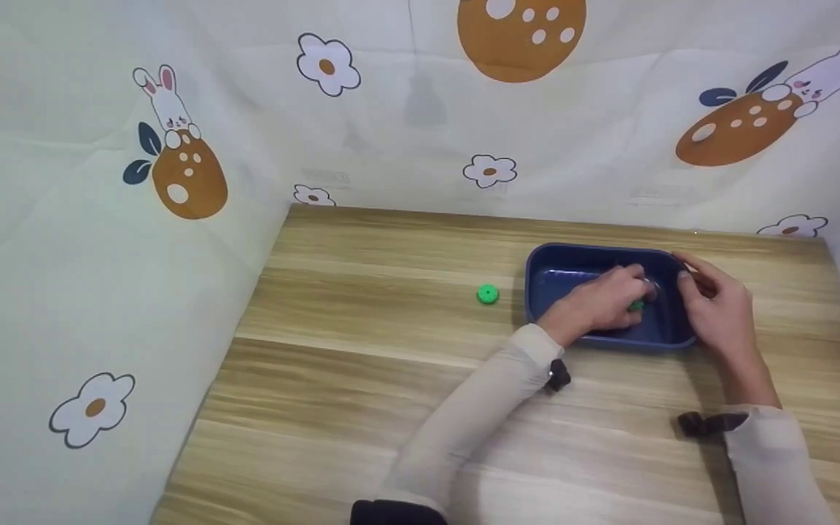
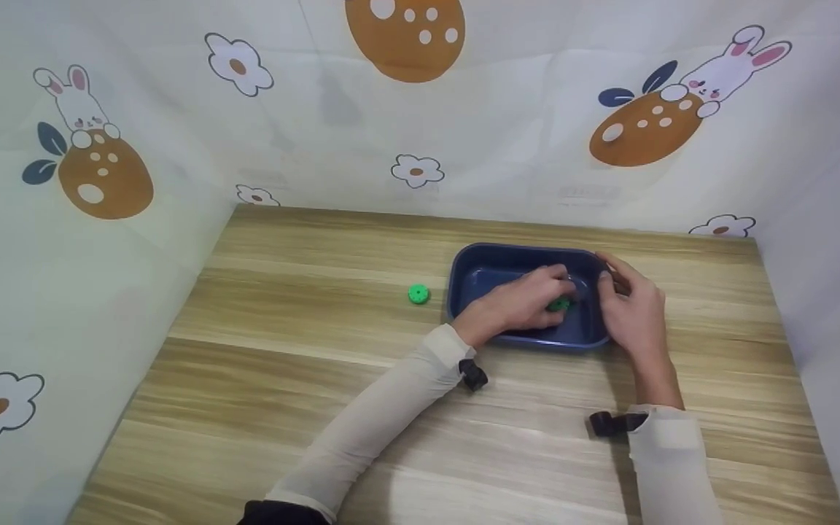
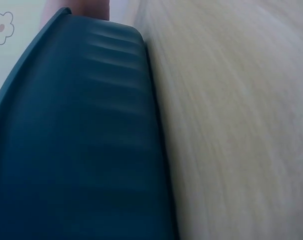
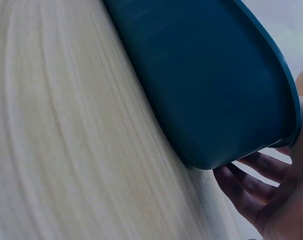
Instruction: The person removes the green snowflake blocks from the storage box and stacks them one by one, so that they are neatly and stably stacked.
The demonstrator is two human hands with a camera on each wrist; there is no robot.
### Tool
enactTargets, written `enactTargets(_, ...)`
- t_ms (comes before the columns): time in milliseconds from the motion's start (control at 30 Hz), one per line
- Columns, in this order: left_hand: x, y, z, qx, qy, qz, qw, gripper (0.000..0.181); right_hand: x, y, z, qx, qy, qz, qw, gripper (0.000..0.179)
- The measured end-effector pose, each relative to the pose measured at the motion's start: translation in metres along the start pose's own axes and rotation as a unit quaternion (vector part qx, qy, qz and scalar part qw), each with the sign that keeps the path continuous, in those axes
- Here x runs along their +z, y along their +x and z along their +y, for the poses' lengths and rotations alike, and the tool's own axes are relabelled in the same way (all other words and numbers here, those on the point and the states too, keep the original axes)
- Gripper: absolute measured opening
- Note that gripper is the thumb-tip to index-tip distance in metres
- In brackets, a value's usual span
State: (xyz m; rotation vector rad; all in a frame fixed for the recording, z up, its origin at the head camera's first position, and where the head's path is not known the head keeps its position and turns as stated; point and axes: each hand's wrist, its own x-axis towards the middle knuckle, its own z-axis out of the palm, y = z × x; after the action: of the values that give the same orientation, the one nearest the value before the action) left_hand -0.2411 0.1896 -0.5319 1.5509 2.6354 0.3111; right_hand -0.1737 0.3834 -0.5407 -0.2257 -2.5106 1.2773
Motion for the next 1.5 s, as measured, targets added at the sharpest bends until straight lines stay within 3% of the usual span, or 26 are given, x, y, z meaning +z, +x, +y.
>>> enactTargets(500,-0.005,0.002,0.0,-0.004,-0.054,-0.01,0.9985,0.027,0.0,0.0,0.0,0.006,-0.005,-0.002,1.0,0.036)
enactTargets(867,-0.012,-0.004,0.003,-0.004,-0.06,-0.008,0.9981,0.03,0.0,0.001,0.002,0.009,-0.004,-0.009,0.9999,0.037)
enactTargets(1067,-0.014,-0.013,0.002,0.017,-0.07,0.006,0.9974,0.028,0.0,0.0,0.001,0.005,0.005,-0.008,0.9999,0.037)
enactTargets(1500,-0.022,-0.039,-0.004,0.022,-0.113,0.053,0.9919,0.027,0.0,0.001,0.0,0.005,0.008,0.002,1.0,0.035)
